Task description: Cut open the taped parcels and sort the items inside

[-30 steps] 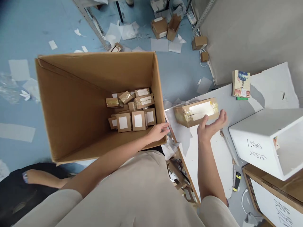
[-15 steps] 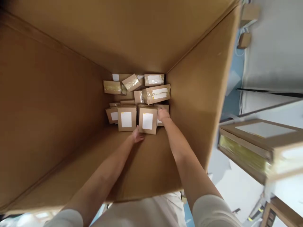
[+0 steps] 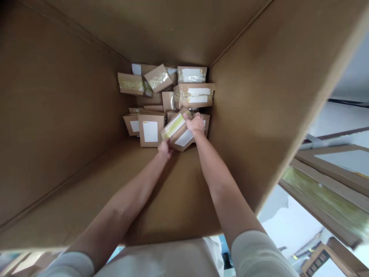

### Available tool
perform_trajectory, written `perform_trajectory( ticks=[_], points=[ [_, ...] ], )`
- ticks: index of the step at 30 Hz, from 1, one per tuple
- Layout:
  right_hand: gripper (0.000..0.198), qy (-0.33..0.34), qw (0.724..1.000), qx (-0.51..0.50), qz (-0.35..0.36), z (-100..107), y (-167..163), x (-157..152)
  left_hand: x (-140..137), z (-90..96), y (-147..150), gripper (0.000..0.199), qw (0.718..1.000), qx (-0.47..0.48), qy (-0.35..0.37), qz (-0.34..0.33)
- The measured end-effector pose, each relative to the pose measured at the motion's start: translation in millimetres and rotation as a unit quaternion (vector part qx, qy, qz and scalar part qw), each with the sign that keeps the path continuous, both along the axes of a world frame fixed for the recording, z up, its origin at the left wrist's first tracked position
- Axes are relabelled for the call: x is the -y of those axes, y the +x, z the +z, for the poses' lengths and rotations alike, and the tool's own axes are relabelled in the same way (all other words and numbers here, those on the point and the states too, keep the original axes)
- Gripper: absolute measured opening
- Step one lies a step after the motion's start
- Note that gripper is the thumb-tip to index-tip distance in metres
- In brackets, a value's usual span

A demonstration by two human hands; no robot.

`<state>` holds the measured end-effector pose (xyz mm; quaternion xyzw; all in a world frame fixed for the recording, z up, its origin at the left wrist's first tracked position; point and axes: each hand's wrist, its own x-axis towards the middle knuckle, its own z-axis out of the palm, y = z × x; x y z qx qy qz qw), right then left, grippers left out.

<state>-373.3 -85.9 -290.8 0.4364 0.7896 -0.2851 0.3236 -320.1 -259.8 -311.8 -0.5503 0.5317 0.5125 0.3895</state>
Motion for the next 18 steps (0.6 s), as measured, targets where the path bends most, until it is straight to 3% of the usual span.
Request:
perform_trajectory(
  ticks=[3, 6, 10, 13, 16, 18],
  points=[
    [0.044, 0.024, 0.996, -0.078, -0.039, 54.9, 15.6, -5.4, 3.5, 64.2, -15.9, 0.054, 0.987, -0.097, -0.095, -0.089],
    [0.045, 0.014, 0.982, -0.179, -0.058, 136.3, 33.1, -0.5, 21.9, 152.5, -39.6, 0.056, 0.945, -0.259, -0.044, -0.193],
    [0.046, 0.014, 0.942, -0.321, -0.094, 273.3, 73.6, 12.5, 59.4, 290.2, -61.2, 0.057, 0.829, -0.433, 0.001, -0.355],
    [0.046, 0.026, 0.907, -0.405, -0.112, 371.1, 126.5, 20.4, 78.7, 378.5, -57.1, 0.050, 0.757, -0.505, 0.014, -0.415],
    [0.046, 0.070, 0.883, -0.443, -0.137, 439.9, 200.7, 17.3, 74.8, 439.2, -29.0, 0.048, 0.707, -0.517, 0.090, -0.474],
    [0.044, 0.098, 0.877, -0.442, -0.160, 464.5, 258.9, 5.7, 56.5, 463.9, 2.1, 0.048, 0.684, -0.469, 0.159, -0.535]
  ],
)
